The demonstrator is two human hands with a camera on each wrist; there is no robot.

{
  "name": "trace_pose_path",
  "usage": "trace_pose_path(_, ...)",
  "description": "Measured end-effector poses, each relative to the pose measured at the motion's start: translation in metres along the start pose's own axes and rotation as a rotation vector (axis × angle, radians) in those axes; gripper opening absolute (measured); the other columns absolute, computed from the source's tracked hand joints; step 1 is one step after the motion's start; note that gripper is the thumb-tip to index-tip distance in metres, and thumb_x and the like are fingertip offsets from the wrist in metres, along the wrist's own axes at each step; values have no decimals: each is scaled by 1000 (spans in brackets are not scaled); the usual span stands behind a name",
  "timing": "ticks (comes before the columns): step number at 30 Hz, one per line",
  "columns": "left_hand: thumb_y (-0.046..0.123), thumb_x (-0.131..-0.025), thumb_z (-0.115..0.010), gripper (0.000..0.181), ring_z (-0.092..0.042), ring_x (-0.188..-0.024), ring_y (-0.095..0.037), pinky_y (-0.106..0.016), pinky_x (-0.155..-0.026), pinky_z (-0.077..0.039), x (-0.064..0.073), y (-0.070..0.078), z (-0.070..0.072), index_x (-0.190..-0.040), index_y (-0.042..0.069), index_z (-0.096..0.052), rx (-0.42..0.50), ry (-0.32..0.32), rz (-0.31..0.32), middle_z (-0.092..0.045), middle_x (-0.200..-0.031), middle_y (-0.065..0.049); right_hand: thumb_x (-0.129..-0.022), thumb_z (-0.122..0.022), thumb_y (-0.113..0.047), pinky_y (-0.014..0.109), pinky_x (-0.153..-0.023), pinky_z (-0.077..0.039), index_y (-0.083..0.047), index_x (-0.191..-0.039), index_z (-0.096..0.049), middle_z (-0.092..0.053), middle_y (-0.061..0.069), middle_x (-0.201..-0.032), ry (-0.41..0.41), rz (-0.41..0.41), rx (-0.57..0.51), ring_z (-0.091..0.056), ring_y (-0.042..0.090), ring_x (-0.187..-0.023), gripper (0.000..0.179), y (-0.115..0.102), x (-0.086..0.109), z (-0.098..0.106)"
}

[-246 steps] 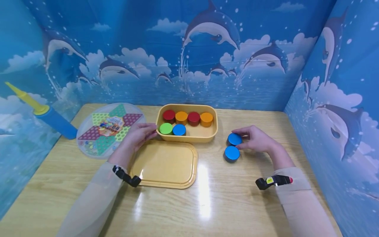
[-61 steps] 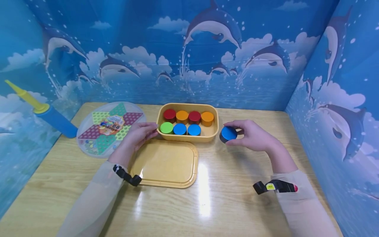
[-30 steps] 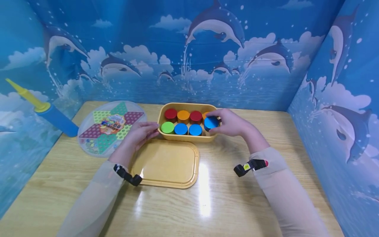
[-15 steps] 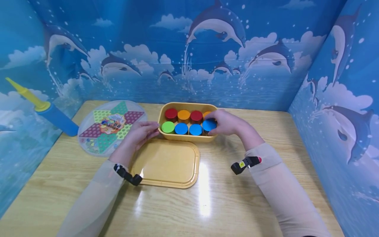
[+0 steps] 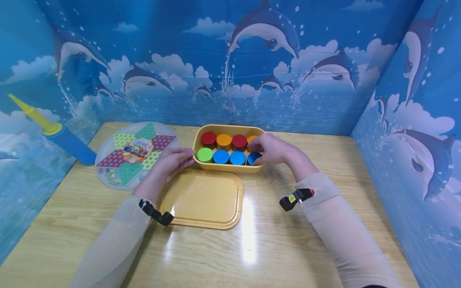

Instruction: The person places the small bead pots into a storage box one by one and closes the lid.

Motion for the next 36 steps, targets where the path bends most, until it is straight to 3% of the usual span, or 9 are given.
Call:
trace_pose_path(17, 3, -104, -68, 39, -73, -92, -15, -28, -93, -63, -4, 0, -2, -139, -11, -60, 26, -13, -34, -64, -129, -23, -93, -82, -3, 50, -107, -57, 4, -141, -64, -68, 18, -137, -7, -18, 37, -65, 34, -126, 52, -1, -2, -6)
trace_pose_path(26, 2, -103, -68, 36, -73, -92, -16, -29, -92, -64, 0, -4, 7, -136, -11, -62, 25, 10, -39, -65, -125, -22, -94, -82, -5, 53, -109, -55, 5, -141, -63, -67, 20, -138, 1, 18, 22, -64, 36, -128, 52, -7, -5, -10)
trace_pose_path(34, 14, -102, -75, 38, -74, -92, -21, -32, -90, -65, 5, 5, 11, -130, -10, -67, -81, -5, -88, -71, -110, -19, -97, -80, -14, 61, -113, -49, 3, -143, -62, -63, 23, -142, 105, 25, -25, -58, 43, -132, 52, -18, 18, 0)
trace_pose_path(36, 16, -102, -74, 38, -74, -99, -26, -35, -92, -65, 11, 11, 15, -131, -9, -66, -146, -19, -116, -70, -117, -22, -98, -80, -17, 60, -113, -50, 1, -143, -62, -63, 22, -142, 134, 44, -32, -58, 42, -132, 52, -22, 26, 2)
Point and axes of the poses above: each hand's wrist, its own x-axis away from the middle knuckle, its own z-axis out of the back of the hand, y = z × x, the point moved 6 cm from there along -x, towards the middle knuckle
